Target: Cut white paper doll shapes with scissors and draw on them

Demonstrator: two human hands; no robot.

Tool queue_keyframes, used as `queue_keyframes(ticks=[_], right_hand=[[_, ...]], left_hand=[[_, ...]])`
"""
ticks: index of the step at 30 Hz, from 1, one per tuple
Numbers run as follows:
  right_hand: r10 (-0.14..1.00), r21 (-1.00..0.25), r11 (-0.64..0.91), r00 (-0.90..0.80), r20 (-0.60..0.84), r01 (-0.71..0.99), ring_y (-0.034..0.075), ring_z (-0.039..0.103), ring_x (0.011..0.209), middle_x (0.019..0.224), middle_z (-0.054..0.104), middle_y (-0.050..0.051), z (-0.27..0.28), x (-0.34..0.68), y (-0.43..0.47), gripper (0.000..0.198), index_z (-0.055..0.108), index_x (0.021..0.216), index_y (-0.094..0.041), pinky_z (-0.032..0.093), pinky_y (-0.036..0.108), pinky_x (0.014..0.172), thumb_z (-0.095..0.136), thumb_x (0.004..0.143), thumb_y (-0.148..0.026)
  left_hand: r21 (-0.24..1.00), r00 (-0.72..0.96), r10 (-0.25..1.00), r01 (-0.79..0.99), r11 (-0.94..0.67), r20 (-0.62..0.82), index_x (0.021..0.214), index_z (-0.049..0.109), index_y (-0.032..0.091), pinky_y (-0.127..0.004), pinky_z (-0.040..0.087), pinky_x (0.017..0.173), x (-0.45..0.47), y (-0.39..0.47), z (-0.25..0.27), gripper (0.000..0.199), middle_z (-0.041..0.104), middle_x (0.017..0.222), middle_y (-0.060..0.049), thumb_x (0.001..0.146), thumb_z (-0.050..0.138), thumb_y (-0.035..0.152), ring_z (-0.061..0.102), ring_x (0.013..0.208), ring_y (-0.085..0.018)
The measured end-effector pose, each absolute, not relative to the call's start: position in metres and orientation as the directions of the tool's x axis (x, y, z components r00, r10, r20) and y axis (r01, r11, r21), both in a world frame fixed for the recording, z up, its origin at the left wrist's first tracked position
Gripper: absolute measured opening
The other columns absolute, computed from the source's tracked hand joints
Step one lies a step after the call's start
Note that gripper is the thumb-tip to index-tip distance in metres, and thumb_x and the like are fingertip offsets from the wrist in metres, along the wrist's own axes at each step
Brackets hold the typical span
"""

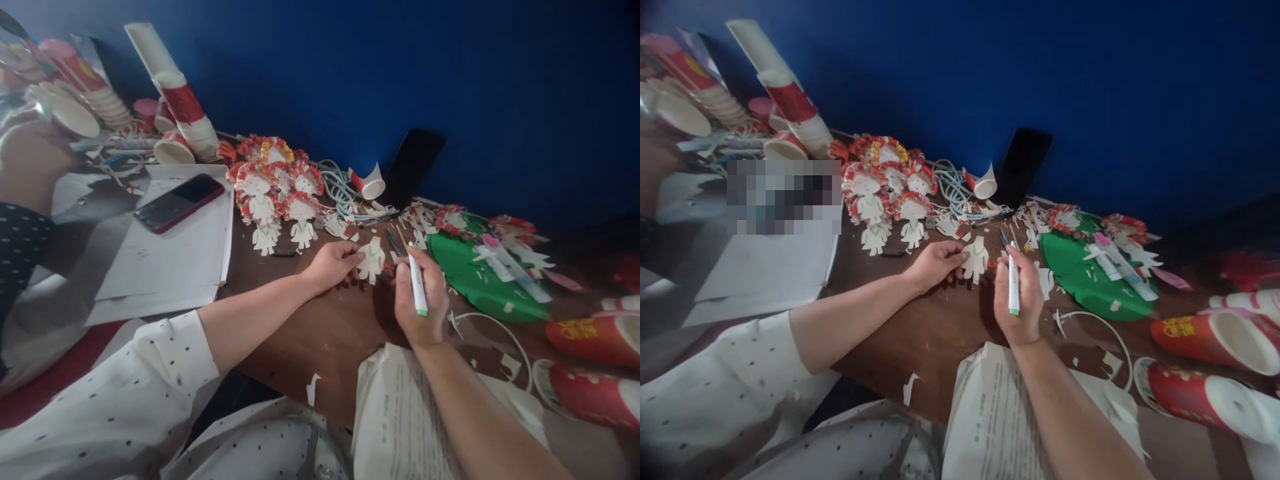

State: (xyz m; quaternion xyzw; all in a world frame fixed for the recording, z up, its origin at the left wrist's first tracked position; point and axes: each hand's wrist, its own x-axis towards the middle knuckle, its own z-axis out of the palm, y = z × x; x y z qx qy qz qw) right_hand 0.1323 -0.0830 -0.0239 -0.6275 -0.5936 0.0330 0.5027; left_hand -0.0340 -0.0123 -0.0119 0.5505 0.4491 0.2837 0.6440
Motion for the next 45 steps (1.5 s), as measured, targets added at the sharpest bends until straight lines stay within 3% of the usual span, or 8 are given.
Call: queue_keyframes(ticks=[3, 9, 18, 23, 32, 40, 45], right_hand=[[0.79, -0.66, 0.226, 0.261, 0.555, 0.717, 0.023, 0.067, 0.091, 0.099, 0.07, 0.009, -0.024, 0.132, -0.083, 0.036, 0.059, 0.123, -0.018, 0.055, 0.042, 0.086, 0.06, 0.09, -0.032], [0.846, -0.708, 0.201, 0.244, 0.474, 0.677, 0.02, 0.066, 0.08, 0.095, 0.07, 0.007, -0.022, 0.13, -0.083, 0.042, 0.059, 0.123, -0.019, 0.055, 0.037, 0.079, 0.067, 0.084, -0.033], [0.845, -0.688, 0.219, 0.218, 0.488, 0.692, 0.022, 0.068, 0.086, 0.1, 0.071, 0.009, -0.027, 0.13, -0.081, 0.041, 0.061, 0.123, -0.02, 0.056, 0.04, 0.082, 0.066, 0.085, -0.034], [0.745, -0.601, 0.23, 0.259, 0.615, 0.766, 0.024, 0.069, 0.09, 0.101, 0.071, 0.011, -0.024, 0.129, -0.083, 0.034, 0.062, 0.12, -0.017, 0.056, 0.041, 0.083, 0.059, 0.09, -0.032], [0.677, -0.394, 0.377, 0.04, 0.735, 0.838, 0.021, 0.068, 0.083, 0.09, 0.073, 0.009, -0.01, 0.126, -0.087, 0.017, 0.068, 0.102, -0.019, 0.054, 0.037, 0.079, 0.056, 0.092, -0.023], [0.727, -0.499, 0.31, 0.137, 0.673, 0.809, 0.02, 0.069, 0.077, 0.086, 0.072, 0.008, -0.014, 0.124, -0.089, 0.016, 0.068, 0.096, -0.017, 0.056, 0.032, 0.072, 0.061, 0.089, -0.03], [0.721, -0.496, 0.301, 0.146, 0.677, 0.815, 0.02, 0.069, 0.074, 0.085, 0.072, 0.009, -0.017, 0.124, -0.088, 0.016, 0.067, 0.096, -0.018, 0.056, 0.032, 0.069, 0.062, 0.088, -0.031]], left_hand=[[0.968, 0.441, 0.861, 0.111, 0.227, -0.253, 0.09, 0.062, 0.015, -0.016, 0.036, 0.045, -0.034, -0.012, -0.012, 0.018, 0.058, 0.056, 0.003, 0.089, 0.054, 0.031, 0.046, 0.041, -0.005], [0.969, 0.458, 0.854, 0.096, 0.228, -0.246, 0.084, 0.061, 0.014, -0.016, 0.035, 0.045, -0.035, -0.012, -0.008, 0.016, 0.057, 0.055, 0.003, 0.088, 0.056, 0.029, 0.045, 0.043, -0.004], [0.967, 0.479, 0.841, 0.086, 0.238, -0.25, 0.084, 0.06, 0.015, -0.016, 0.033, 0.043, -0.034, -0.011, -0.014, 0.018, 0.057, 0.055, 0.004, 0.088, 0.057, 0.032, 0.043, 0.04, -0.004], [0.967, 0.451, 0.856, 0.08, 0.242, -0.252, 0.084, 0.06, 0.015, -0.016, 0.032, 0.04, -0.034, -0.011, -0.013, 0.016, 0.057, 0.056, 0.004, 0.086, 0.06, 0.031, 0.044, 0.039, -0.004], [0.963, 0.452, 0.852, 0.073, 0.261, -0.265, 0.084, 0.059, 0.015, -0.015, 0.03, 0.038, -0.033, -0.011, -0.011, 0.014, 0.056, 0.053, 0.005, 0.085, 0.062, 0.029, 0.042, 0.037, -0.003], [0.963, 0.468, 0.845, 0.059, 0.263, -0.26, 0.084, 0.061, 0.014, -0.015, 0.032, 0.04, -0.035, -0.011, -0.013, 0.012, 0.058, 0.053, 0.003, 0.086, 0.061, 0.026, 0.046, 0.038, -0.004], [0.966, 0.477, 0.843, 0.066, 0.25, -0.251, 0.082, 0.063, 0.013, -0.015, 0.032, 0.04, -0.035, -0.011, -0.013, 0.015, 0.057, 0.053, 0.004, 0.085, 0.062, 0.028, 0.046, 0.04, -0.003]])
